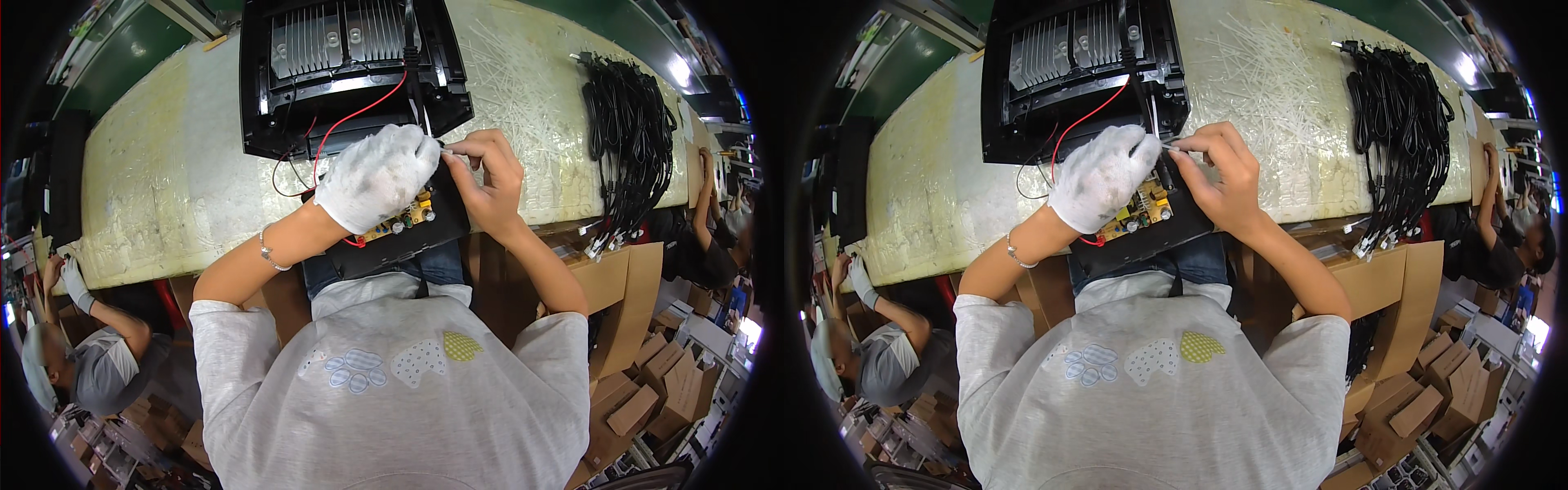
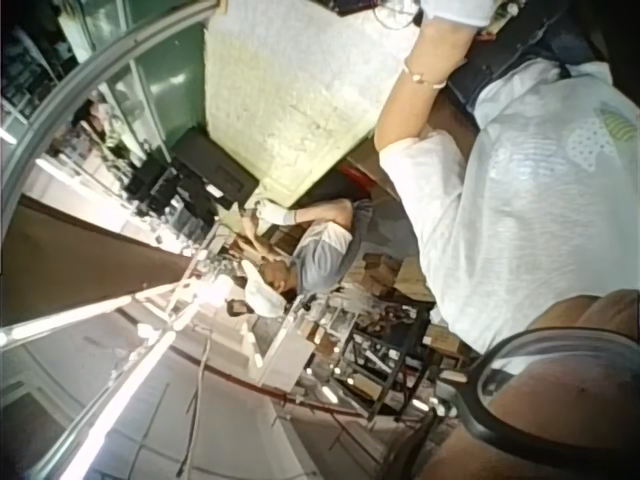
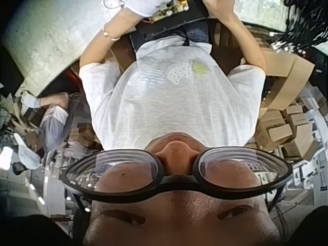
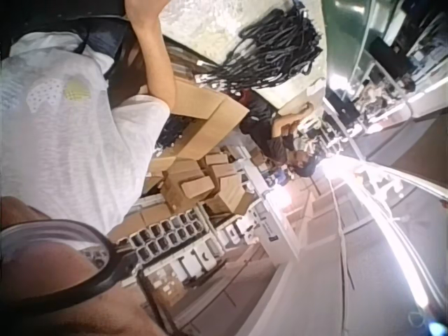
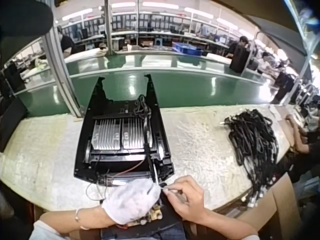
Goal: Assembling an electronic light fixture by connecting a circuit board to the housing.
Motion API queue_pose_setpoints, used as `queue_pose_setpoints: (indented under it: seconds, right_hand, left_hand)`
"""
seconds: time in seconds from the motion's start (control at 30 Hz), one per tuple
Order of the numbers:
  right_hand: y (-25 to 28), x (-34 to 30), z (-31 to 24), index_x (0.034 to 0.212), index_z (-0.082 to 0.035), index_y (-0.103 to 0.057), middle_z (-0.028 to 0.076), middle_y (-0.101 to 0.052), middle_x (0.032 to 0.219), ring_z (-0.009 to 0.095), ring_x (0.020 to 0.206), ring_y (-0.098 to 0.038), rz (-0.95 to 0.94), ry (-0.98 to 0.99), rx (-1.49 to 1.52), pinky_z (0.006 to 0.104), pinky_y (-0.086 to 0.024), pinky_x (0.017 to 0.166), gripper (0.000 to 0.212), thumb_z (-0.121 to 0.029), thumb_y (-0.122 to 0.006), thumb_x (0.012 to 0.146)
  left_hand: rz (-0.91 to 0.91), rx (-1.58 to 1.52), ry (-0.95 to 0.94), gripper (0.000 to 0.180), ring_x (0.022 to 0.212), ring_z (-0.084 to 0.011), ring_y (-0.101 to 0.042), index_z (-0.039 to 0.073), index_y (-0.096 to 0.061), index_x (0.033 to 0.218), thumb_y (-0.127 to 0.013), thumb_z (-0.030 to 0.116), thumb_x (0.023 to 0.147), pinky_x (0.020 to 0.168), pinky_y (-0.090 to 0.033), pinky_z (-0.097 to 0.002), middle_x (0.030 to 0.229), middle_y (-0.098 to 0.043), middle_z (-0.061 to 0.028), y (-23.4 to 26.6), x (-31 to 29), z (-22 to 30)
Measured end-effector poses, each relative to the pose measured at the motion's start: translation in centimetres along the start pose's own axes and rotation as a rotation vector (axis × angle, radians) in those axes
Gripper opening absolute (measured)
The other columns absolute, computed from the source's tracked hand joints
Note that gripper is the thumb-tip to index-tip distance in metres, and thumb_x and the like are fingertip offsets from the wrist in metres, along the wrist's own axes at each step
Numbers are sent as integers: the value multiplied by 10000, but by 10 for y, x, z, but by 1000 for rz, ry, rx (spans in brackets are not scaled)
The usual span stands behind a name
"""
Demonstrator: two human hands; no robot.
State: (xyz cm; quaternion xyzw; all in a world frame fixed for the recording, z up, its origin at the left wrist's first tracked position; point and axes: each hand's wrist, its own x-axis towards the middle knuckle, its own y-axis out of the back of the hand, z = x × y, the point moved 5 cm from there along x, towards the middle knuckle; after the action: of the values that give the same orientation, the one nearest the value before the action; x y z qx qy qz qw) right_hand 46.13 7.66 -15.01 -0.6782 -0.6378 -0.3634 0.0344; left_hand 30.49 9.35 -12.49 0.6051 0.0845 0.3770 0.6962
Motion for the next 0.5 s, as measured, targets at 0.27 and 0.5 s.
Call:
queue_pose_setpoints:
  seconds: [0.27, 0.5]
  right_hand:
    - [-1, 8, -9, 901, -4, -654, 98, -602, 833, 220, 691, -593, -14, 53, -48, 299, -467, 593, 160, 34, -719, 759]
    - [8, 14, -15, 914, 9, -638, 93, -595, 883, 143, 696, -549, -121, 94, -115, 248, -427, 573, 146, 45, -700, 787]
  left_hand:
    - [35, -3, -92, 234, 782, -222, -575, 56, -553, 1001, -597, 86, 773, 605, -506, -341, 884, -523, -69, 1, 3, 0]
    - [40, -187, -217, 282, 790, -265, -583, 59, -542, 1058, -601, 71, 783, 659, -506, -361, 914, -550, -80, -2, 11, -14]
